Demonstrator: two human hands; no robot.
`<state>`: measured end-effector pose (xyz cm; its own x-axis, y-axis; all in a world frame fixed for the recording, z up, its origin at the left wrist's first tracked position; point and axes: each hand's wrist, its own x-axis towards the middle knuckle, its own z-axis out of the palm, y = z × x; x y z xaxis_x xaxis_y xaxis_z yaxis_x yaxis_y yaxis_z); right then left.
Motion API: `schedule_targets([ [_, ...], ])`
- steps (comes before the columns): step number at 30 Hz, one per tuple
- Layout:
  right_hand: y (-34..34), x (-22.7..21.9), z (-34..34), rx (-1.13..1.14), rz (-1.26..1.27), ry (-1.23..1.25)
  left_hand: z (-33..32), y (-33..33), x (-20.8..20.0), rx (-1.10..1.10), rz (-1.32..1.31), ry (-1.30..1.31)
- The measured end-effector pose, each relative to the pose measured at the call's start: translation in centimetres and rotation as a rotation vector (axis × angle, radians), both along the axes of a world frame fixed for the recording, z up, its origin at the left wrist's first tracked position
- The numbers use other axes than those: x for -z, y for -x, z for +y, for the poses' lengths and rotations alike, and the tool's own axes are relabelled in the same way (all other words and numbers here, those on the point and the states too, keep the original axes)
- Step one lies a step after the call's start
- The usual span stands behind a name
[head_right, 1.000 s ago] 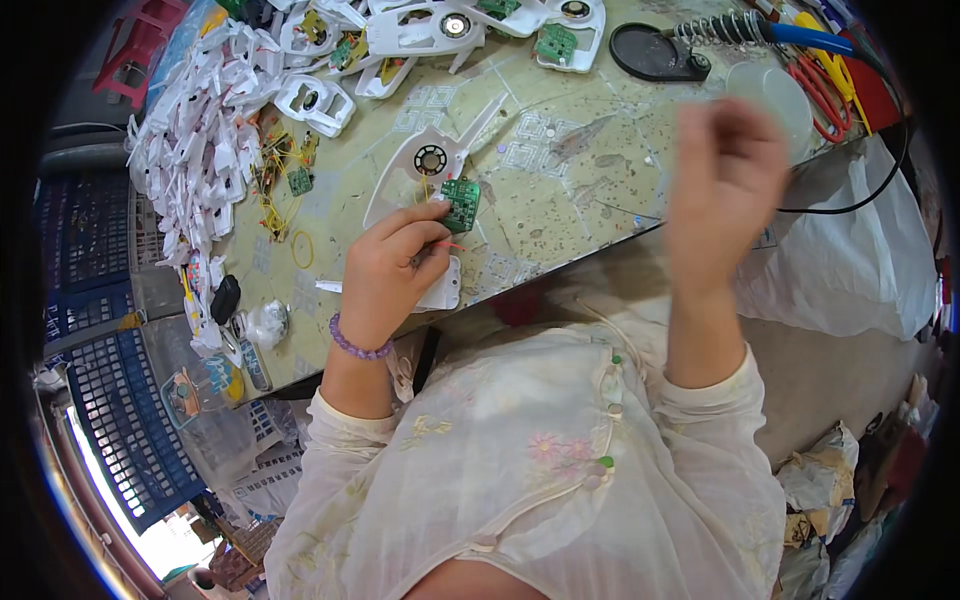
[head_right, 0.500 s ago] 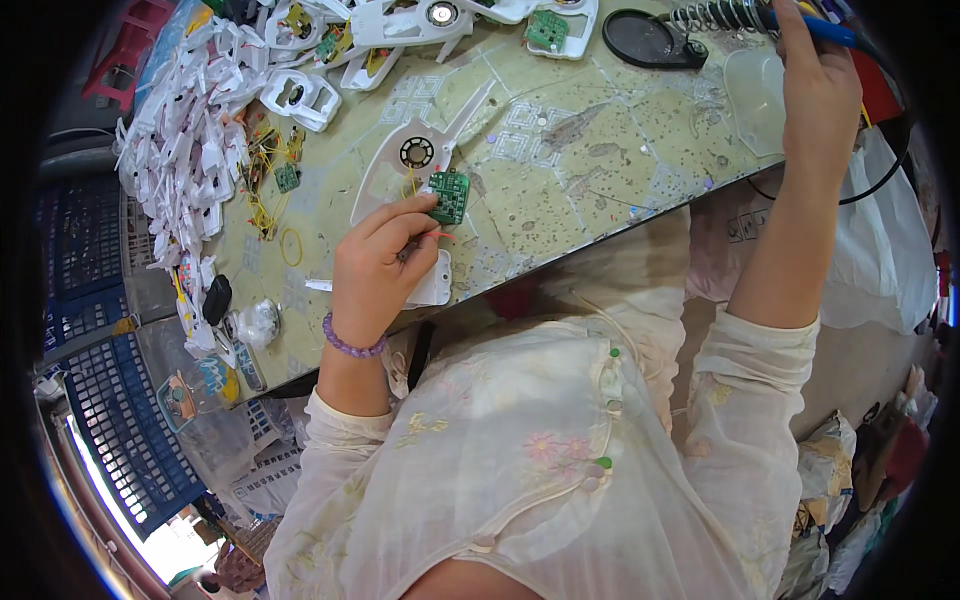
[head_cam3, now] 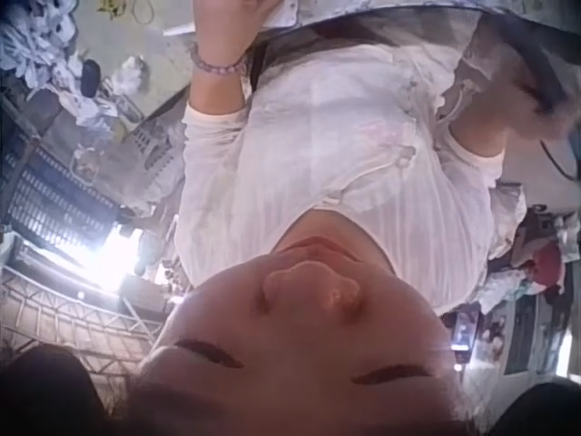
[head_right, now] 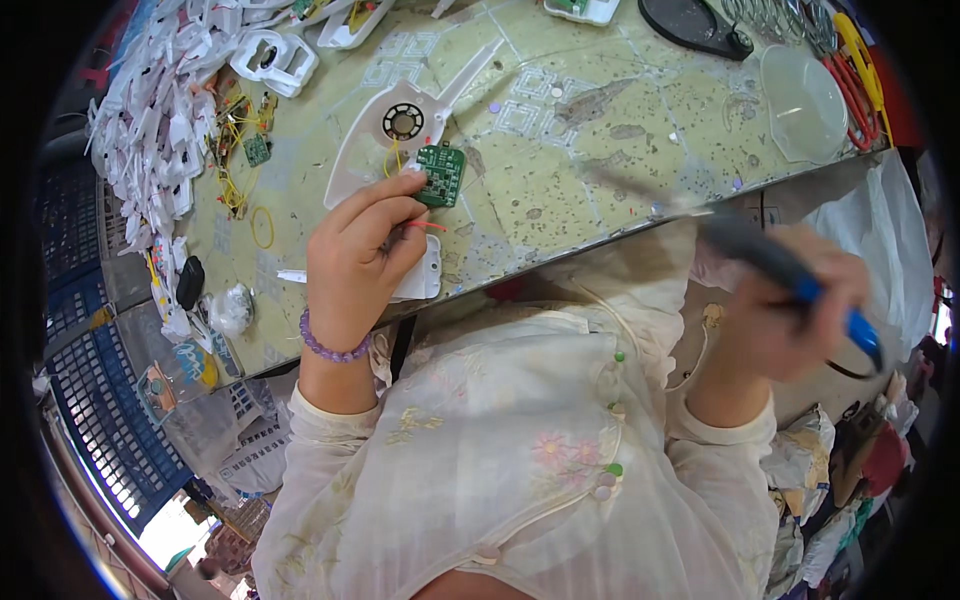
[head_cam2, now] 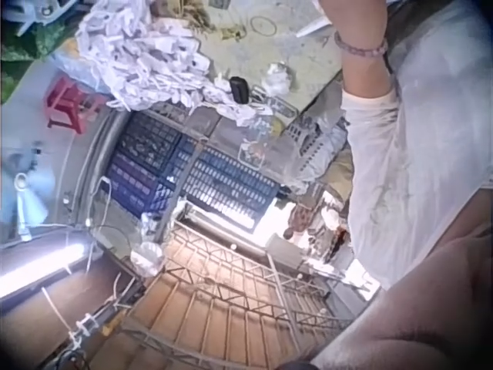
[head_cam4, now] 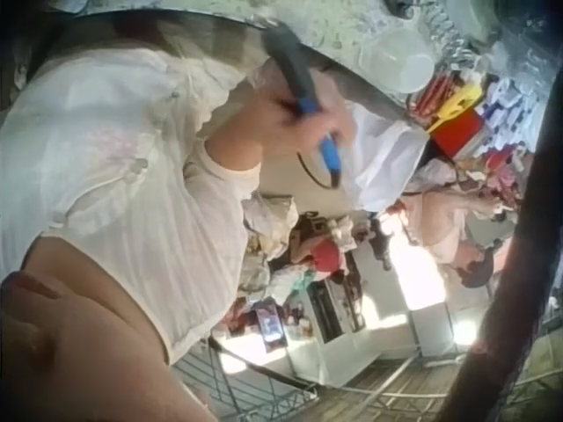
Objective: Soldering wires onto a circuit board and assembling the board into a plastic toy housing.
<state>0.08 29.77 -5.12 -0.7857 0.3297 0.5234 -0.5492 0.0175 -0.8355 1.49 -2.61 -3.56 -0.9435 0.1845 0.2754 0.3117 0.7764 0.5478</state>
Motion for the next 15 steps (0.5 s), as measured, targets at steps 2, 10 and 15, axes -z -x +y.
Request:
schedule_targets([
  [2, -0.8, 0.5, -4.2, -0.281, -0.046, 0.189, 0.0, 0.2, 0.2, 0.006, 0.007, -0.007],
  [10, -0.3, 2.2, -7.4, -0.375, -0.038, 0.071, 0.3, 0.0, 0.1, 0.003, 0.010, 0.020],
  [15, -0.3, 2.6, -7.6, -0.383, -0.007, 0.013, 0.2, 0.0, 0.0, 0.009, 0.001, 0.032],
])
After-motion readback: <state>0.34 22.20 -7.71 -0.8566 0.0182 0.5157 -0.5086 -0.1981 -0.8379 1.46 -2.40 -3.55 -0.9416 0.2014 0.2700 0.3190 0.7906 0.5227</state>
